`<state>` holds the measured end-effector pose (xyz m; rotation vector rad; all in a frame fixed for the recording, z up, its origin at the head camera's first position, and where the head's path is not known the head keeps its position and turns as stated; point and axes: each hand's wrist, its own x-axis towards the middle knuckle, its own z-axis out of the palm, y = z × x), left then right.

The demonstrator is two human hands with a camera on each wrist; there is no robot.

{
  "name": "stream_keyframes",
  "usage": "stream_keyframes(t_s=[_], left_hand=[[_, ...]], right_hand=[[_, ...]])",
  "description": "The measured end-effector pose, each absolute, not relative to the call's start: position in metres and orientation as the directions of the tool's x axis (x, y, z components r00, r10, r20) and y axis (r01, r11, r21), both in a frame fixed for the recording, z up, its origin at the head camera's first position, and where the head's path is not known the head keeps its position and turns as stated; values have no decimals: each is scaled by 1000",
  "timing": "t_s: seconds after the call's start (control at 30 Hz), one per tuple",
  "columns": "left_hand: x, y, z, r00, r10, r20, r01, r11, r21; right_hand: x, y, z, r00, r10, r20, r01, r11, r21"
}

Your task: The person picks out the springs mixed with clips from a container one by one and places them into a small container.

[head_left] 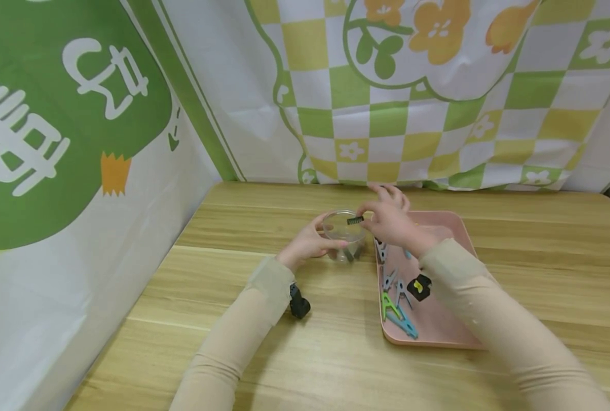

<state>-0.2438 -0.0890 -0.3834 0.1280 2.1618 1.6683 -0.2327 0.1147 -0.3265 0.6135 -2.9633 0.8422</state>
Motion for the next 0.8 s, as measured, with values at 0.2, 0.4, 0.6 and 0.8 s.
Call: stream_keyframes(t_s=[0.2,0.4,0.6,0.8], left_hand=[[-245,-89,-384,-909,324,-262,-172,281,944],[-245,-89,-384,-904,338,-261,-166,285,944],[-243,-90,-383,-908,330,-257,-161,292,943],[-243,-90,-382,-909,326,-260,-166,289,943]], right_hand=[[-233,111,-327,-922,-371,113,-376,784,-494],[-231,109,-326,-921,-376,102,-376,790,-484],[-231,111,-326,-921,-376,106,-375,778,-504],[-230,116,-326,-920,-378,99,-373,775,-509]])
